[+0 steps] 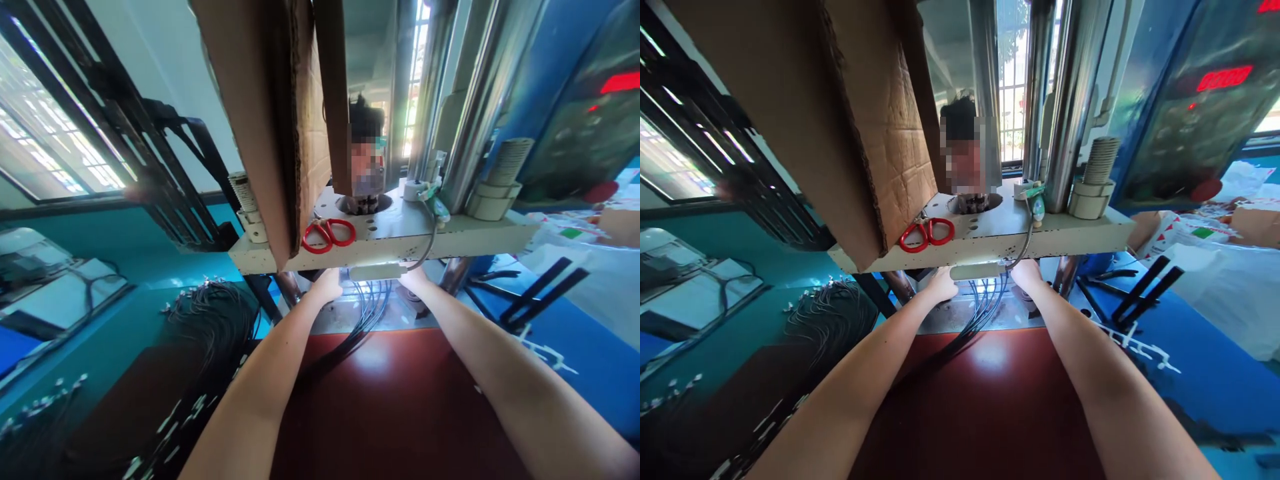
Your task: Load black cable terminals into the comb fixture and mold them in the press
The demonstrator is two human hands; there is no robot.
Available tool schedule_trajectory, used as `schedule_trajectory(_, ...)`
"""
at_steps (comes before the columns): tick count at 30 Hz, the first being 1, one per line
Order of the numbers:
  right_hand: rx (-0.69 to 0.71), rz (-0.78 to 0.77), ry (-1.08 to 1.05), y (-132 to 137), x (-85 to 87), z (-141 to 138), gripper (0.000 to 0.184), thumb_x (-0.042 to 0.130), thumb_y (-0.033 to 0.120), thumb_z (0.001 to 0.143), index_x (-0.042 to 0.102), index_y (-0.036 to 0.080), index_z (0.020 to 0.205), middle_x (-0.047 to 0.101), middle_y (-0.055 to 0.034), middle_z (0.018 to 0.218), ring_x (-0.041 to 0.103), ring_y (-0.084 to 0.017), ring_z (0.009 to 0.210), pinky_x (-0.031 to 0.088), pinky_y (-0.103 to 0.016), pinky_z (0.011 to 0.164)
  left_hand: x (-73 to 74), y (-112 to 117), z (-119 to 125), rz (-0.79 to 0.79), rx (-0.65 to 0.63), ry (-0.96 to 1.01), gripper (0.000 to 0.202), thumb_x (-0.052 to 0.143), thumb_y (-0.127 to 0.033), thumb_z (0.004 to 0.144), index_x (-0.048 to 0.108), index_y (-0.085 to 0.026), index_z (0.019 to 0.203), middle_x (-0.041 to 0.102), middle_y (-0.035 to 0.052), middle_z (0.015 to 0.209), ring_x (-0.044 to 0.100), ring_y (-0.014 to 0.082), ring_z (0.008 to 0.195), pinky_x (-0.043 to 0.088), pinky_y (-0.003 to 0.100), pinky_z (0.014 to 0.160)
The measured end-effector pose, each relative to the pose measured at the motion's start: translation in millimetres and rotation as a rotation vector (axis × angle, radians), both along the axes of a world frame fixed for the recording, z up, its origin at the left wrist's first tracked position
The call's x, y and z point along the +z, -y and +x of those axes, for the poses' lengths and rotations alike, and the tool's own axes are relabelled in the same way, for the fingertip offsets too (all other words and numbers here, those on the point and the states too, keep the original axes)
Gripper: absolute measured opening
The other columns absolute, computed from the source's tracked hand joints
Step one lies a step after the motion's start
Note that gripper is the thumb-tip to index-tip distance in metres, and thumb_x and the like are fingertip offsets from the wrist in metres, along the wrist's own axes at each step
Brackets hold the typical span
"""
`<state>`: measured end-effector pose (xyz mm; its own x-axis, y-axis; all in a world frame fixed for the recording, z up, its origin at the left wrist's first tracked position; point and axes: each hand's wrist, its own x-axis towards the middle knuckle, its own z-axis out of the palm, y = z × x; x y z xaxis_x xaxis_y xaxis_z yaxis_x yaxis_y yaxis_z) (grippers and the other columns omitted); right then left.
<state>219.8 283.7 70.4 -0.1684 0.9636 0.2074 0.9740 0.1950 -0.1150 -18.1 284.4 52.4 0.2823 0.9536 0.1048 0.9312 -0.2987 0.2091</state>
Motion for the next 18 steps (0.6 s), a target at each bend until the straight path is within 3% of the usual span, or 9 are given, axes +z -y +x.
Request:
schedule_trajectory(6, -0.018, -0.017, -0.030, 3, -6.6, 2, 0.031, 0.046, 0.002, 0.071, 0.066, 0.010, 0.095, 0.065, -0.0154, 0.097, 0.059, -0.024, 0.095, 0.044, -0.031, 0.081, 3.0, 7, 3, -0.009, 0.034, 0.021, 0.062, 0.049, -0.008, 0.064, 0.041, -0.014, 0.125, 0.048, 0.0143, 0.129, 0.041, 0.0254, 0.124, 0.038, 0.036, 0.100)
schedule_trajectory(10, 0.112, -0.015, -0.036, 25, 1.1, 8, 0.045, 0.044, -0.002, 0.069, 0.061, 0.007, 0.110, 0.054, -0.0183, 0.121, 0.046, -0.026, 0.116, 0.039, -0.034, 0.095, 14.5, 37, -3, -0.012, 0.002, 0.057, 0.065, 0.049, -0.007, 0.065, 0.038, -0.008, 0.129, 0.035, 0.0170, 0.141, 0.028, 0.0253, 0.133, 0.028, 0.036, 0.109)
schedule_trajectory(12, 0.201, -0.021, -0.033, 53, 11.5, 17, 0.046, 0.041, 0.000, 0.072, 0.059, 0.007, 0.114, 0.050, -0.0164, 0.128, 0.043, -0.024, 0.121, 0.035, -0.033, 0.100, 22.4, 73, -14, -0.007, -0.087, 0.165, 0.062, 0.049, -0.008, 0.066, 0.042, -0.008, 0.127, 0.036, 0.0162, 0.141, 0.027, 0.0248, 0.134, 0.023, 0.037, 0.112)
schedule_trajectory(14, 0.295, -0.001, -0.054, 98, 20.8, 34, 0.045, 0.038, 0.003, 0.077, 0.058, 0.009, 0.117, 0.051, -0.0135, 0.128, 0.044, -0.021, 0.121, 0.033, -0.032, 0.104, 28.3, 129, -31, -0.015, -0.194, 0.351, 0.054, 0.048, -0.009, 0.069, 0.046, -0.013, 0.123, 0.045, 0.0125, 0.134, 0.036, 0.0225, 0.128, 0.026, 0.038, 0.110)
schedule_trajectory(16, 0.412, 0.097, -0.166, 160, 20.2, 57, 0.040, 0.037, 0.010, 0.083, 0.060, 0.014, 0.115, 0.058, -0.0113, 0.119, 0.052, -0.021, 0.113, 0.041, -0.034, 0.099, 27.8, 197, -51, -0.106, -0.239, 0.541, 0.046, 0.046, -0.012, 0.074, 0.050, -0.020, 0.119, 0.054, 0.0073, 0.124, 0.051, 0.0188, 0.114, 0.041, 0.034, 0.100)
schedule_trajectory(18, 0.484, 0.085, -0.225, 233, 3.5, 81, 0.032, 0.042, 0.022, 0.088, 0.061, 0.027, 0.113, 0.065, -0.0041, 0.107, 0.061, -0.016, 0.098, 0.051, -0.024, 0.086, 18.5, 268, -72, -0.278, -0.244, 0.674, 0.033, 0.046, -0.013, 0.078, 0.057, -0.023, 0.108, 0.065, 0.0038, 0.102, 0.062, 0.0145, 0.090, 0.051, 0.026, 0.082)
